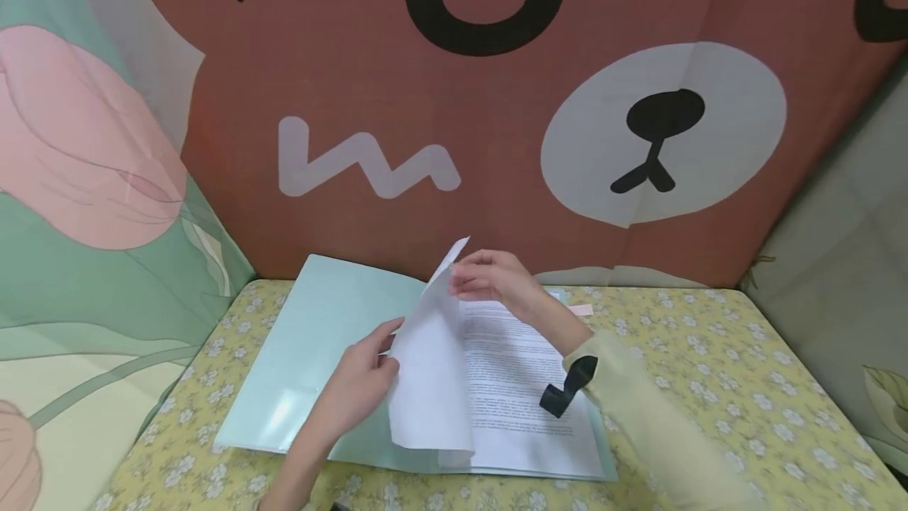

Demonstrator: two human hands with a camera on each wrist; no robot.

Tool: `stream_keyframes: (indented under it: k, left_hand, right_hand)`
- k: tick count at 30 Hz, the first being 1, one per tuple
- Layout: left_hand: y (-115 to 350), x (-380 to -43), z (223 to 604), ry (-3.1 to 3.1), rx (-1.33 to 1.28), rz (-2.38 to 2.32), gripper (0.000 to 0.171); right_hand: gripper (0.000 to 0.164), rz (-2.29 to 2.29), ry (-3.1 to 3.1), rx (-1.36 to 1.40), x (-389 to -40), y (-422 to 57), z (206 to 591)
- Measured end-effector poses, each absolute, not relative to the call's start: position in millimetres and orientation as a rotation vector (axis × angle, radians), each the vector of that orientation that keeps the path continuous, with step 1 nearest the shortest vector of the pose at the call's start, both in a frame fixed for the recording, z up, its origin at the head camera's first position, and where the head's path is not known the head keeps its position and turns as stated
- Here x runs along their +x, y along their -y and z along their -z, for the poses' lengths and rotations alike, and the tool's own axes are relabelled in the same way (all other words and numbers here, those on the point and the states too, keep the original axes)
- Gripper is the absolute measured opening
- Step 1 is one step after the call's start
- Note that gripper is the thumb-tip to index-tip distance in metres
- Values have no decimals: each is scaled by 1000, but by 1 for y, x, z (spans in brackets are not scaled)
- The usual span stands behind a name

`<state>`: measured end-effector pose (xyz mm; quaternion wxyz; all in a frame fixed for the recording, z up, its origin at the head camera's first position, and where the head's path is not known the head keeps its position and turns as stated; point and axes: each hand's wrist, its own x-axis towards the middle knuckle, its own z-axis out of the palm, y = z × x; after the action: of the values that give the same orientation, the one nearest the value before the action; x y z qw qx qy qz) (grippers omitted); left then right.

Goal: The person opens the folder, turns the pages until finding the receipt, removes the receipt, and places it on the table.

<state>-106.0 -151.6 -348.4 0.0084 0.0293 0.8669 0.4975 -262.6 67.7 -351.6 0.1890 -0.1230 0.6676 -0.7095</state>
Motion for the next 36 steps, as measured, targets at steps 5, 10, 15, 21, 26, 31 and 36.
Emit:
stream_keyframes:
  k: [5,10,15,21,26,31,36]
  left_hand:
    - [172,-108,354,-2786,48,-1460,53]
    - [187,-112,360,-2824,-23,-1347,52]
    - [199,-115,370,-2840,-79,-1256,52]
    - [211,-121,385,-2849,-146,-1169,54]
    - [220,-124,393,-2864,-190,-1103,57]
    - [223,-126,401,-2903,-178,-1036,61]
    - [218,-128,413,-2946,-144,-845,58]
  right_hand:
    - [26,1897,-2009,-357,-267,-86,356]
    - [29,1844,-2077,-300,-269,-107,363]
    - [28,1829,-2105,-218,-273,-126,371]
    - [30,1822,-2141,-154,-277,-148,378]
    - [33,1813,-2167,-114,-280,-167,387]
    - [40,1759,-2292,-84,-279,-184,400]
    - [38,1708,-2493,-38,-275,-195,412]
